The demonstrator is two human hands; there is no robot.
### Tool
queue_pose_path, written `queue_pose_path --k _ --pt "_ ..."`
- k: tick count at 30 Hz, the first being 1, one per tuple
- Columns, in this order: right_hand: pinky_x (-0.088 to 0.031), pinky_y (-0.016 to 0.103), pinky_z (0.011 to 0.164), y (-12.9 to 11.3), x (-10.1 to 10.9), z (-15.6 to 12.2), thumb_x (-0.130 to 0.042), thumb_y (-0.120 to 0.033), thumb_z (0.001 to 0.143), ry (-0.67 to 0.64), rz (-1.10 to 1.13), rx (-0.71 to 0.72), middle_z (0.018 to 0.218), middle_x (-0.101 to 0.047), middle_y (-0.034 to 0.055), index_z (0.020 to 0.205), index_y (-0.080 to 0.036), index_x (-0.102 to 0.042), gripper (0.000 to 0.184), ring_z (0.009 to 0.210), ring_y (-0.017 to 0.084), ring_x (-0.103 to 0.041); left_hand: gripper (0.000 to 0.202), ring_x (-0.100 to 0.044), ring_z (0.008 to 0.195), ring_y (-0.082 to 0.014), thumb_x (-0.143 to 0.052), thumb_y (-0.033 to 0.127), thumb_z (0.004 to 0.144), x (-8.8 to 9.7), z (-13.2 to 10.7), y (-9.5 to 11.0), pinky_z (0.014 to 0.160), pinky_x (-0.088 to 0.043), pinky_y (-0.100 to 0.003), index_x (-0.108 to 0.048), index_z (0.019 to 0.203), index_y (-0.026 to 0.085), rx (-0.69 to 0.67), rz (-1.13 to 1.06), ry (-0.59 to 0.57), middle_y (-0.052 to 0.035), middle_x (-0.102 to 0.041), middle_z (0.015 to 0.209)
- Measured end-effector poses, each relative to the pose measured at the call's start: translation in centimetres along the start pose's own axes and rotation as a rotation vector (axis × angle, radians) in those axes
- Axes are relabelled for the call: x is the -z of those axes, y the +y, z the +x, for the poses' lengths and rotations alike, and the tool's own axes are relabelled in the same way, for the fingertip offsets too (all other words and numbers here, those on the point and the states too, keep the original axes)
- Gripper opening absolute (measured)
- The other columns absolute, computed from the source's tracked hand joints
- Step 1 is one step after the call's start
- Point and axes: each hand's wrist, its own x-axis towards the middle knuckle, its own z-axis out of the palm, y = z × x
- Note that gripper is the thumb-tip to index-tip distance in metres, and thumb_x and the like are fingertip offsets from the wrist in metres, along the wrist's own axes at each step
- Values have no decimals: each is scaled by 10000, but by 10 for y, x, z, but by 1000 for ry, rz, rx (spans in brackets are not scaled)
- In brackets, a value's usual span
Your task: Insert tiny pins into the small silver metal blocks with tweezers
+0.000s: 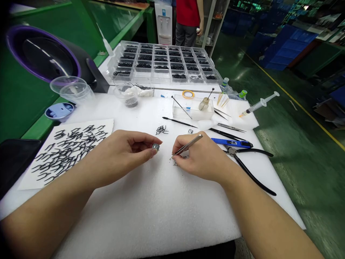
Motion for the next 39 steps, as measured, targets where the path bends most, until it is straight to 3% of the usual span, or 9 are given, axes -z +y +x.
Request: queue_pose_path --k 11,25,39 --pt "-510 273 683 -1 1 0 -659 -114 774 -4 -4 -12 779 -744 -45 799 -212 -709 112 730 133 -674 316 -593 615 -163 -635 453 833 -1 0 0 564 -442 -283 -779 1043 265 10 12 -1 25 -675 664" --pt "-508 284 674 -3 1 1 -663 -102 774 -2 7 -21 777 -749 -28 796 -214 -713 124 729 152 -680 335 -603 604 -176 -631 468 842 -2 1 -2 644 -507 -308 -785 1047 252 -41 30 18 7 -692 678" --pt "-520 279 668 -1 0 1 -663 -98 765 18 18 -22 787 -756 -15 795 -207 -710 122 738 162 -693 342 -636 645 -186 -640 470 828 -1 1 2 607 -473 -300 -783 1050 252 2 42 23 8 -721 715"
